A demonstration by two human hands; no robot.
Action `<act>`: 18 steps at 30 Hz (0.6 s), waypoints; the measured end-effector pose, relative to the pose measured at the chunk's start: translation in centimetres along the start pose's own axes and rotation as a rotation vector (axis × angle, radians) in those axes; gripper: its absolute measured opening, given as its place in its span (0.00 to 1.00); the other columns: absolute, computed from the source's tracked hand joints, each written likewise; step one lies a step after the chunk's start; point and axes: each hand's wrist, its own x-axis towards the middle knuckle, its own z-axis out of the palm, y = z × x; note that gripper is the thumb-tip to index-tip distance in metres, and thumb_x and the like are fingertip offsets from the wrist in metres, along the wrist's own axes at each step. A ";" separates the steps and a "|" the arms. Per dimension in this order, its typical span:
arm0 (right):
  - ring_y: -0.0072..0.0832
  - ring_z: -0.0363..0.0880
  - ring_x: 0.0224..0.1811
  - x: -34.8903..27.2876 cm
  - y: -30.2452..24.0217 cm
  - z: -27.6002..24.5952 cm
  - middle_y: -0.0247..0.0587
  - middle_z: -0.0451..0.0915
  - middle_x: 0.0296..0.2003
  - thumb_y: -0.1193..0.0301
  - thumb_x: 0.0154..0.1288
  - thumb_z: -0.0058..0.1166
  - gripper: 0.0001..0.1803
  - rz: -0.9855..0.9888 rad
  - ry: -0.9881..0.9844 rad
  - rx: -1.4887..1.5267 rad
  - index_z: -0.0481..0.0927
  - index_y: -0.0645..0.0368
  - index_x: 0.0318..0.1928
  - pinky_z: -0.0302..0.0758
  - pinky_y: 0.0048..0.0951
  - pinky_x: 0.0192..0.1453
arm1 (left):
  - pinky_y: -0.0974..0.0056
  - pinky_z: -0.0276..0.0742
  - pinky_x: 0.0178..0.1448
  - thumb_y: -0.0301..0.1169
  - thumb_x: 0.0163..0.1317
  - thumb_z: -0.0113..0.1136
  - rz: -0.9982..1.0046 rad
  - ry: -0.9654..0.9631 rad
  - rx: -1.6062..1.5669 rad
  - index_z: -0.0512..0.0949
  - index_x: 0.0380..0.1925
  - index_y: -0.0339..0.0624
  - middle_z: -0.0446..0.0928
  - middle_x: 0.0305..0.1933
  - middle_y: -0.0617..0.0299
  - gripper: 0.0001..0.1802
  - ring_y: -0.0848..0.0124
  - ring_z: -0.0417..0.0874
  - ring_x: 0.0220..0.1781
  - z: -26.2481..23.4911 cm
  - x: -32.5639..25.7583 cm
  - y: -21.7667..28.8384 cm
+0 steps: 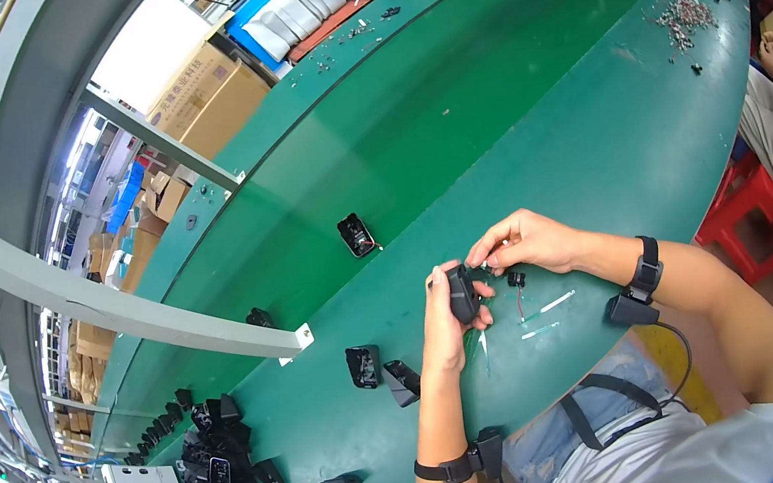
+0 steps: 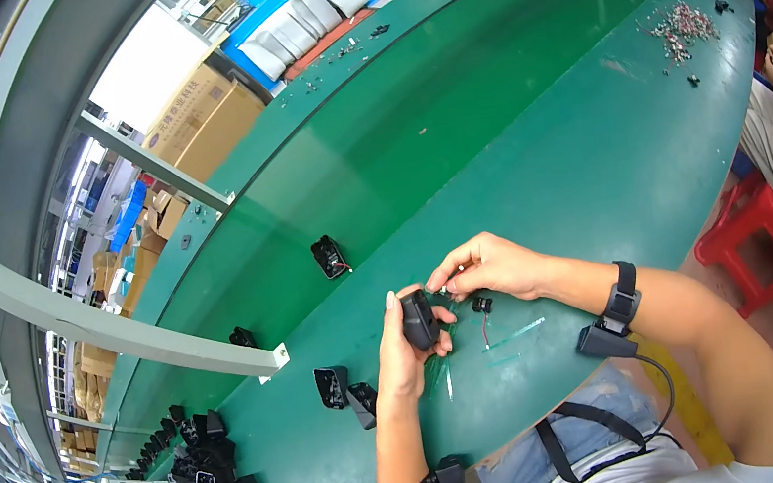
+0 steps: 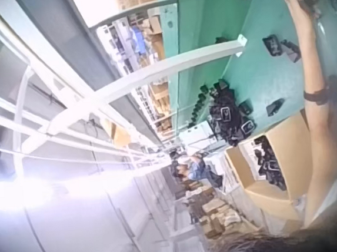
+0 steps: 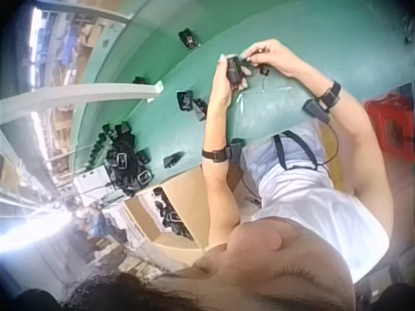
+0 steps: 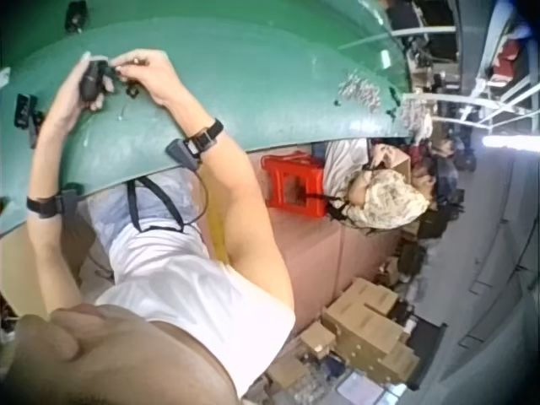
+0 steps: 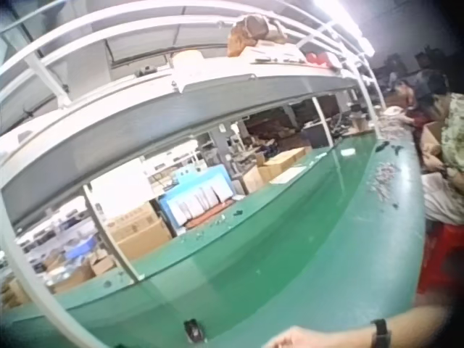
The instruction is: The person assembles small black electronic components at a green workbench. They pick up a black plastic housing, insert a small internal part, and then snap a cover onto the housing. The person repeats this process for several units, placing the finished items on the table.
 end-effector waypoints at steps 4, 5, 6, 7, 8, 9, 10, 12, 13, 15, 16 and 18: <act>0.23 0.82 0.40 -0.4 0.2 0.3 0.39 0.83 0.44 0.80 0.63 0.62 0.09 0.023 0.049 0.047 0.83 0.66 0.45 0.80 0.25 0.48 | 0.60 0.83 0.32 0.45 0.71 0.44 0.033 -0.076 -0.306 0.59 0.67 0.44 0.78 0.43 0.47 0.29 0.60 0.82 0.28 0.4 -0.7 0.7; 0.23 0.82 0.40 -0.4 -0.1 0.3 0.38 0.83 0.44 0.80 0.63 0.62 0.09 0.020 0.066 0.050 0.83 0.65 0.44 0.80 0.25 0.48 | 0.61 0.83 0.32 0.43 0.71 0.45 0.058 -0.055 -0.254 0.59 0.67 0.44 0.78 0.43 0.47 0.28 0.60 0.83 0.28 0.2 -0.5 0.7; 0.23 0.82 0.41 -0.4 -0.2 0.3 0.38 0.83 0.43 0.80 0.63 0.62 0.08 0.023 0.081 0.052 0.83 0.65 0.43 0.80 0.25 0.48 | 0.61 0.83 0.32 0.41 0.70 0.47 0.083 -0.031 -0.208 0.59 0.67 0.45 0.78 0.43 0.48 0.28 0.60 0.83 0.28 -0.1 -0.3 0.6; 0.23 0.82 0.41 -0.4 -0.3 0.3 0.37 0.83 0.43 0.79 0.63 0.63 0.07 0.026 0.097 0.054 0.83 0.65 0.42 0.80 0.25 0.48 | 0.62 0.82 0.32 0.39 0.70 0.48 0.106 -0.005 -0.162 0.59 0.67 0.45 0.79 0.43 0.48 0.28 0.61 0.83 0.28 -0.2 -0.3 0.5; 0.23 0.82 0.41 -0.4 -0.2 0.3 0.37 0.83 0.42 0.79 0.63 0.63 0.07 0.013 0.099 0.048 0.82 0.64 0.42 0.80 0.25 0.48 | 0.64 0.82 0.32 0.33 0.68 0.53 0.100 -0.051 -0.205 0.59 0.66 0.45 0.79 0.43 0.50 0.28 0.63 0.83 0.29 -0.4 -0.5 0.7; 0.23 0.82 0.42 -0.5 0.3 0.3 0.37 0.83 0.42 0.79 0.63 0.62 0.07 -0.001 0.102 0.051 0.82 0.64 0.42 0.80 0.25 0.49 | 0.64 0.82 0.32 0.32 0.68 0.54 0.113 -0.032 -0.174 0.59 0.66 0.45 0.79 0.43 0.50 0.28 0.64 0.83 0.29 -0.2 -0.6 0.7; 0.22 0.82 0.42 -0.5 0.6 0.3 0.37 0.83 0.42 0.79 0.63 0.62 0.06 -0.016 0.105 0.054 0.82 0.63 0.41 0.80 0.25 0.49 | 0.65 0.82 0.32 0.31 0.68 0.54 0.127 -0.014 -0.142 0.60 0.65 0.45 0.79 0.43 0.51 0.27 0.65 0.83 0.29 0.1 -0.6 0.7; 0.22 0.82 0.43 0.0 0.4 0.2 0.38 0.83 0.42 0.79 0.63 0.63 0.06 -0.055 0.093 -0.030 0.82 0.63 0.41 0.80 0.25 0.49 | 0.67 0.80 0.31 0.30 0.67 0.58 0.132 0.025 -0.110 0.61 0.63 0.45 0.79 0.42 0.53 0.26 0.68 0.82 0.29 0.1 -0.2 0.6; 0.22 0.82 0.43 0.0 0.3 0.3 0.38 0.83 0.42 0.79 0.63 0.63 0.06 -0.073 0.088 -0.070 0.82 0.63 0.40 0.80 0.25 0.49 | 0.68 0.79 0.31 0.30 0.67 0.58 0.121 0.036 -0.088 0.61 0.62 0.45 0.79 0.42 0.54 0.26 0.68 0.82 0.29 -0.1 -0.2 0.2; 0.21 0.81 0.43 -0.4 0.3 0.6 0.38 0.83 0.42 0.80 0.63 0.63 0.06 -0.075 0.129 -0.080 0.82 0.63 0.40 0.80 0.25 0.51 | 0.69 0.78 0.30 0.30 0.67 0.58 0.109 0.056 -0.046 0.62 0.61 0.44 0.79 0.41 0.55 0.25 0.69 0.82 0.28 -0.3 -0.2 -0.3; 0.21 0.81 0.43 -0.4 0.1 0.6 0.38 0.83 0.42 0.80 0.63 0.63 0.06 -0.079 0.148 -0.088 0.82 0.63 0.40 0.80 0.24 0.51 | 0.70 0.77 0.28 0.28 0.67 0.58 0.103 0.060 -0.047 0.62 0.61 0.44 0.80 0.39 0.55 0.24 0.69 0.82 0.28 -0.3 -0.2 -0.2; 0.22 0.82 0.44 -0.3 0.1 0.6 0.38 0.83 0.43 0.80 0.63 0.63 0.05 -0.161 0.129 -0.196 0.82 0.65 0.40 0.81 0.25 0.52 | 0.69 0.79 0.30 0.26 0.67 0.57 0.094 0.070 -0.022 0.62 0.61 0.43 0.81 0.41 0.54 0.24 0.66 0.85 0.30 -0.4 -0.1 -0.1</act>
